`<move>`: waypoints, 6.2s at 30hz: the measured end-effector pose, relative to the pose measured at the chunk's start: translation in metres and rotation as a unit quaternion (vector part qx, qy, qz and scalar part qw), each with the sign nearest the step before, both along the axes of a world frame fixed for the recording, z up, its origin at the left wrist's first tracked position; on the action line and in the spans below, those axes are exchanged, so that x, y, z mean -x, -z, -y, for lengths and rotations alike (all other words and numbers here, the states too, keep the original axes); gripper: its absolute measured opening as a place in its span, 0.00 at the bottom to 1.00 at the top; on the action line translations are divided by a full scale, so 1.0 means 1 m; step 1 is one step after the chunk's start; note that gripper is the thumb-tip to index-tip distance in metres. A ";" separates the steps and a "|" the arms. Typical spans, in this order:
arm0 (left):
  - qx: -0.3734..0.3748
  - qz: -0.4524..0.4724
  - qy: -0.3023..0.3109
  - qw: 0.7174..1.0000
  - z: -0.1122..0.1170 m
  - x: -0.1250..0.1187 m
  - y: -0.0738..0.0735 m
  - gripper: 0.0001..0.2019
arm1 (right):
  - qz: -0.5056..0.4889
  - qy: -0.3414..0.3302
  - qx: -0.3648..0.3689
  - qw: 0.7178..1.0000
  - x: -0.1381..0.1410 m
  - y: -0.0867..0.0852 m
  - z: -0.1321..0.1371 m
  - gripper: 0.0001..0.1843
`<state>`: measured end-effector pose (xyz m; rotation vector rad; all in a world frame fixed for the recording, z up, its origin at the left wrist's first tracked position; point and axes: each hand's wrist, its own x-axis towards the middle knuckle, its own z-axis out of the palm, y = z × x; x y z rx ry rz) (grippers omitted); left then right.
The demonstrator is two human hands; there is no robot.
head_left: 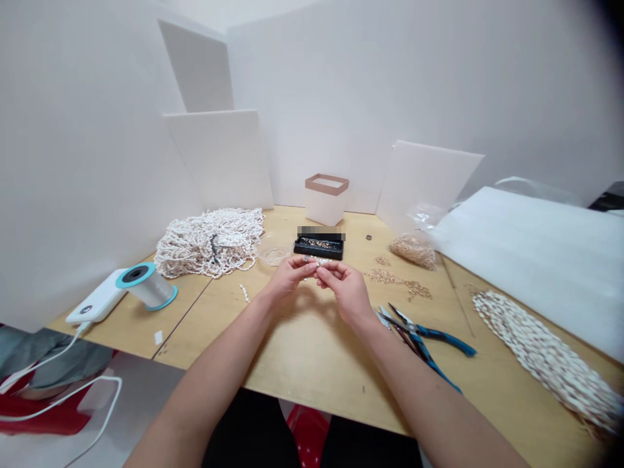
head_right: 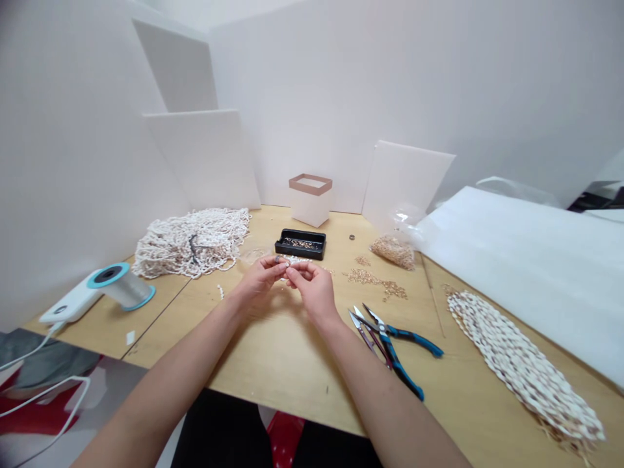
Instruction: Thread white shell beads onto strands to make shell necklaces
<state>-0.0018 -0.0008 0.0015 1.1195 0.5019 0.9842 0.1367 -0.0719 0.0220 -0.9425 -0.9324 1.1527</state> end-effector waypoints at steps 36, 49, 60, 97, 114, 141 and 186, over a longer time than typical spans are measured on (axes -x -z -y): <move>0.008 0.017 0.005 1.000 0.003 -0.006 0.001 0.11 | 0.010 0.029 -0.007 1.000 0.002 0.002 -0.001 0.12; 0.029 0.027 -0.010 0.999 0.005 -0.006 0.001 0.11 | 0.042 0.032 0.002 0.999 0.000 -0.003 0.001 0.12; 0.024 0.019 -0.019 0.999 0.007 -0.006 -0.002 0.11 | 0.027 0.028 0.000 0.999 0.000 0.001 -0.001 0.14; 0.015 -0.008 -0.030 0.999 0.007 -0.004 -0.003 0.11 | 0.098 0.019 -0.021 0.995 -0.007 0.000 -0.002 0.13; 0.039 0.002 -0.037 0.999 0.003 -0.002 0.000 0.11 | 0.120 0.011 -0.025 0.992 -0.008 -0.003 -0.001 0.12; -0.197 -0.306 -0.156 0.918 -0.010 0.006 0.005 0.11 | 0.030 0.022 0.039 0.999 -0.021 -0.001 -0.013 0.13; -0.391 -0.575 -0.143 0.704 -0.047 -0.012 0.011 0.11 | 0.077 0.045 0.083 0.993 -0.036 0.028 -0.031 0.13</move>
